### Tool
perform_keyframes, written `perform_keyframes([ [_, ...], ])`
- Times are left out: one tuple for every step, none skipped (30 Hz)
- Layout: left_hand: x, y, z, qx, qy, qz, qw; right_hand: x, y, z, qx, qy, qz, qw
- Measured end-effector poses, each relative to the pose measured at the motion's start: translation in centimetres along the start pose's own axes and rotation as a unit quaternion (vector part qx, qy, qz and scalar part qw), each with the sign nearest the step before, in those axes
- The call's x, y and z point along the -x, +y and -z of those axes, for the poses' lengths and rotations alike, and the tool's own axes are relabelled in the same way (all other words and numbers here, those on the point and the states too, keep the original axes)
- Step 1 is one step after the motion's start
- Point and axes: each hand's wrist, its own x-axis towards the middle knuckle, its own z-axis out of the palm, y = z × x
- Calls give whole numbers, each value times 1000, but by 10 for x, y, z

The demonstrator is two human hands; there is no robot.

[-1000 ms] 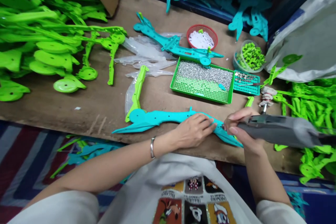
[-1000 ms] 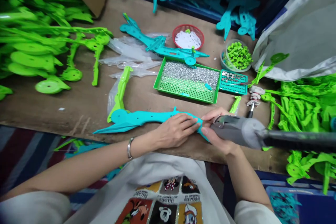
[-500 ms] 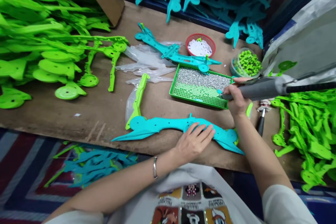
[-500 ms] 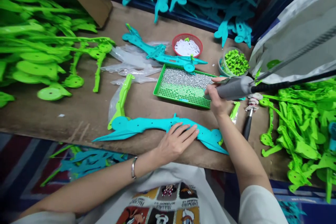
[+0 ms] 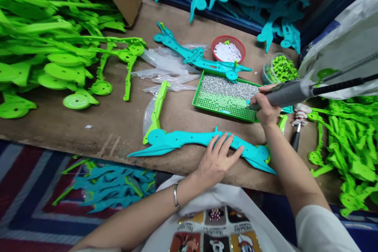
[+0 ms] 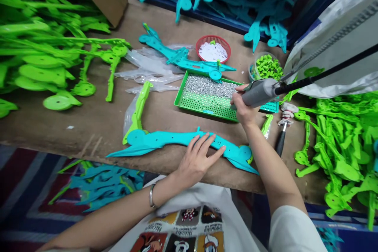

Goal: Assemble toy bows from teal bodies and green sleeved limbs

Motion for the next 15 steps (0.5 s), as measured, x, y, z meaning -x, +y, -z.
perform_keyframes([
  [0, 0, 0, 0, 0, 0, 1000, 0, -5, 0, 7, 4, -3, 1000],
  [0, 0, 0, 0, 1, 1, 1000, 0, -11, -1, 10, 10, -6, 1000],
  [0, 0, -1, -1, 5, 1, 1000, 2, -19, 0, 10, 14, -9, 1000],
  [0, 0, -1, -2, 9, 2, 1000, 5, -29, 0, 6, 13, -13, 1000],
  [0, 0, -2, -2, 14, 4, 1000, 10, -39, 1, 0, 8, -18, 1000],
  [0, 0, -2, -2, 17, 5, 1000, 17, -50, 2, -9, 2, -22, 1000],
  [0, 0, -3, -1, 19, 6, 1000, 26, -61, 4, -22, -9, -26, 999],
  [0, 0, -4, 0, 19, 7, 1000, 36, -70, 5, -36, -24, -30, 999],
  [0, 0, -4, 0, 17, 6, 1000, 46, -78, 7, -49, -41, -34, 997],
  [0, 0, -4, -2, 16, 5, 1000, 57, -84, 9, -60, -59, -40, 996],
  [1, 0, -5, -5, 14, 3, 1000, 67, -89, 10, -69, -75, -48, 994],
  [1, 1, -5, -11, 11, 1, 1000, 77, -91, 11, -75, -88, -55, 992],
  [1, 1, -5, -16, 7, 0, 1000, 84, -91, 11, -77, -97, -60, 990],
  [1, 1, -5, -22, 2, -1, 1000, 90, -91, 12, -77, -99, -62, 990],
  [1, 1, -5, -26, 0, -1, 1000, 95, -89, 11, -73, -98, -62, 991],
])
